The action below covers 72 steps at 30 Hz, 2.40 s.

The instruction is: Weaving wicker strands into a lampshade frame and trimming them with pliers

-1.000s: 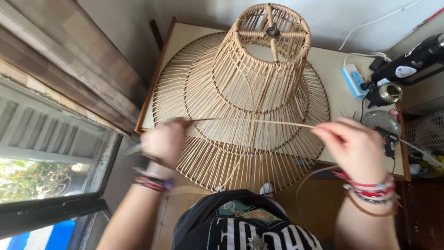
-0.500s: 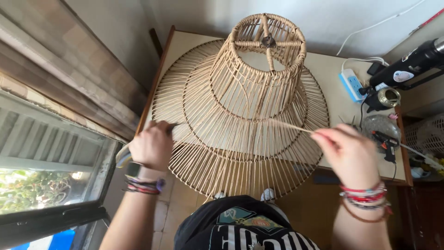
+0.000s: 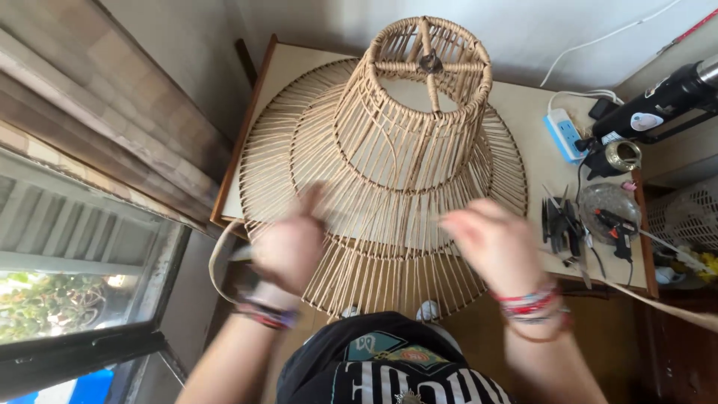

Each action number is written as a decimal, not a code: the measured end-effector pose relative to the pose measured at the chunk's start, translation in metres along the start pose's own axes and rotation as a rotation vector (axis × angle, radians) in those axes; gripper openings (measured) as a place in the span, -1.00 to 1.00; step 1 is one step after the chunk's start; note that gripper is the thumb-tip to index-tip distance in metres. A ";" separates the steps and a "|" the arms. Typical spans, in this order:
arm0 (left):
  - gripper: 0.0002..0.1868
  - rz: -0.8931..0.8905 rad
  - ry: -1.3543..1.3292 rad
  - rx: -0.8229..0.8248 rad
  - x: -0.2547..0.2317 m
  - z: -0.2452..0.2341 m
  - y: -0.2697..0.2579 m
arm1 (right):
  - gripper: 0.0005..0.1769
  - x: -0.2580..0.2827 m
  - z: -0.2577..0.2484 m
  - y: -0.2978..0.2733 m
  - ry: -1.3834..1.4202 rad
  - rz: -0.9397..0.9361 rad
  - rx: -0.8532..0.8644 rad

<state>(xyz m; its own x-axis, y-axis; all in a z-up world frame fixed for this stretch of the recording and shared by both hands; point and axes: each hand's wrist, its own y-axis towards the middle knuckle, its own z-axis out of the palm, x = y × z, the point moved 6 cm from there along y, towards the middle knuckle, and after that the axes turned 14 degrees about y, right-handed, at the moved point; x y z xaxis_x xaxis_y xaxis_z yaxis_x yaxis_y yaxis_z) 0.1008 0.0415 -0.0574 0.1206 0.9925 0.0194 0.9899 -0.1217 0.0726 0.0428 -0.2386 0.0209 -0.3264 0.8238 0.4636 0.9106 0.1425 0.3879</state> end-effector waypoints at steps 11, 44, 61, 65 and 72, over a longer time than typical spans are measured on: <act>-0.87 -0.165 0.200 0.008 0.023 -0.022 -0.002 | -0.87 -0.013 0.000 -0.007 -0.126 -0.024 0.018; -0.88 0.009 -0.844 -0.182 -0.011 0.022 0.063 | -0.57 -0.053 0.097 -0.044 0.988 0.476 0.354; -0.90 0.287 -0.590 -0.199 -0.032 0.054 0.113 | -0.50 -0.044 0.148 0.005 1.135 0.714 0.392; -0.92 0.291 -0.621 -0.132 -0.035 0.063 0.118 | -0.46 -0.050 0.154 0.001 1.132 0.749 0.373; -0.89 0.278 -0.786 0.004 -0.038 0.067 0.120 | -0.66 -0.058 0.160 0.004 0.892 0.652 0.351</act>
<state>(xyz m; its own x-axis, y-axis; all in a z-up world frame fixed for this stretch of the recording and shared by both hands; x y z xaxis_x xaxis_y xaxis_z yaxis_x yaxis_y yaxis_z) 0.2204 -0.0099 -0.1159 0.3755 0.6444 -0.6661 0.9166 -0.3646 0.1640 0.1056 -0.1979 -0.1319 0.2959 0.1375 0.9453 0.9463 0.0928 -0.3097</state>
